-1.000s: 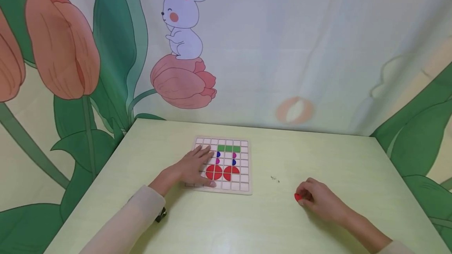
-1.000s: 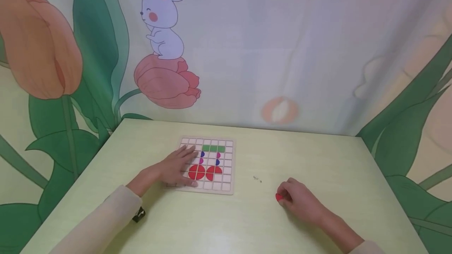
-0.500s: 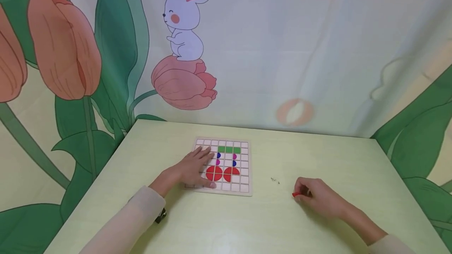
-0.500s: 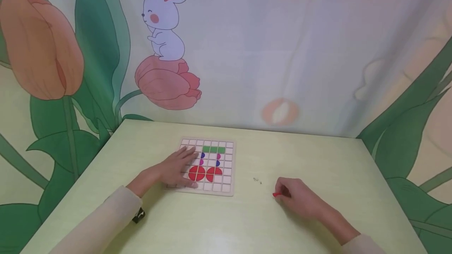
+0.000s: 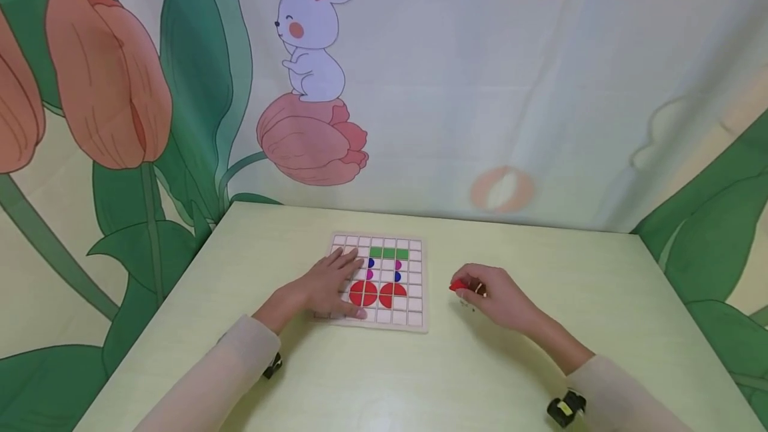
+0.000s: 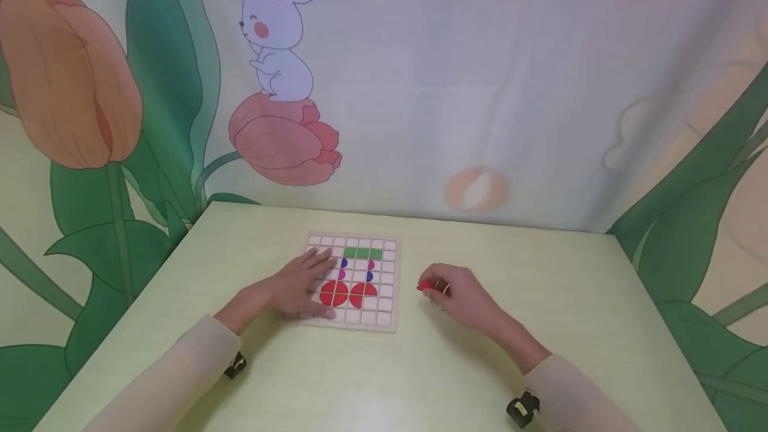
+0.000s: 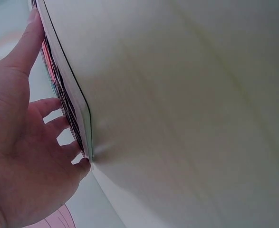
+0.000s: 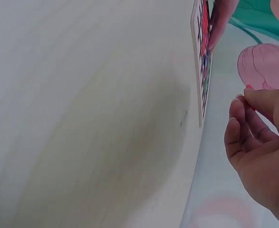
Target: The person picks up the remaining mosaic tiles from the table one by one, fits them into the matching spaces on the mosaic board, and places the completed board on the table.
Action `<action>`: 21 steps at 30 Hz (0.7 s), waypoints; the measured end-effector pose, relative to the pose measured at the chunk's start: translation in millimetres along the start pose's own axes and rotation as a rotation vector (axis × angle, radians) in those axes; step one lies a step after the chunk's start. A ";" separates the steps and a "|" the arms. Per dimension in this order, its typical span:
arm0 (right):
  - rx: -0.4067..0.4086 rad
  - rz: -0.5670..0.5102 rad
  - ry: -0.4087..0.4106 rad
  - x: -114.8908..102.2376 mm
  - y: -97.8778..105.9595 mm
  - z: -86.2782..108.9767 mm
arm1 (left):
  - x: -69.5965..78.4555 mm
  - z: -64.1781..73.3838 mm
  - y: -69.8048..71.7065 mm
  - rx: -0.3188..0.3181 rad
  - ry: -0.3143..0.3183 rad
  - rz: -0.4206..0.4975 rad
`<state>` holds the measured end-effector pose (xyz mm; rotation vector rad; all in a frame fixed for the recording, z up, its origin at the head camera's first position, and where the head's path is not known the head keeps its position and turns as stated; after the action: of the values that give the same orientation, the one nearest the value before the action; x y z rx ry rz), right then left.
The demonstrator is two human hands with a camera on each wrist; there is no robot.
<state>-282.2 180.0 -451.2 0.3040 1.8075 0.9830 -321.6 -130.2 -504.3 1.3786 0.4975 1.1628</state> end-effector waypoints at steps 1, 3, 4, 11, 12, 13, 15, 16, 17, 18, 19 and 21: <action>0.003 -0.010 -0.006 -2.5 -2.1 -4.4 | -0.1 -0.4 -0.2 0.002 -0.001 -0.001; 0.013 -0.013 -0.006 -7.5 -7.1 -12.9 | 0.0 -0.5 -0.5 0.003 -0.001 0.004; 0.018 -0.007 -0.004 -10.3 -9.7 -16.4 | 0.0 -0.5 -0.9 0.001 -0.001 0.007; 0.016 0.010 0.016 -26.5 -32.5 -36.7 | 0.3 0.2 -0.2 -0.009 -0.005 0.005; 0.012 0.016 0.007 -26.8 -36.6 -39.7 | 0.2 0.2 0.0 -0.009 -0.005 0.004; 0.008 0.021 0.000 -26.5 -40.8 -42.6 | 0.0 0.0 0.4 -0.008 -0.005 0.003; 0.000 0.029 -0.023 -25.7 -48.9 -48.2 | -0.5 -0.4 0.9 -0.008 -0.002 -0.002; -0.004 0.029 -0.033 -25.3 -52.9 -50.7 | -0.7 -0.7 0.8 -0.008 0.001 -0.005; -0.007 0.027 -0.047 -24.7 -56.7 -53.0 | -0.7 -0.7 0.9 -0.009 0.003 -0.002; -0.014 0.023 -0.063 -23.9 -60.6 -54.8 | -0.5 -0.6 0.7 -0.010 0.006 -0.002; -0.020 0.016 -0.073 -23.8 -64.1 -56.2 | -0.5 -0.7 0.6 -0.010 0.007 -0.002; -0.036 0.004 -0.088 -24.1 -70.9 -57.7 | -0.5 -0.9 0.0 -0.010 0.009 0.000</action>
<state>-305.1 92.5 -478.8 0.3243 1.7088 0.9890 -322.6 -130.2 -504.6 1.3655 0.4980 1.1708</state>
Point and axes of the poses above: each hand's wrist, its own z-axis away from the middle knuckle, its own y-axis out of the back of the hand, x = y × z, the point moved 7 cm from there along -z, towards the middle knuckle, and after that the axes turned 4 degrees about z, right-handed, at the moved point
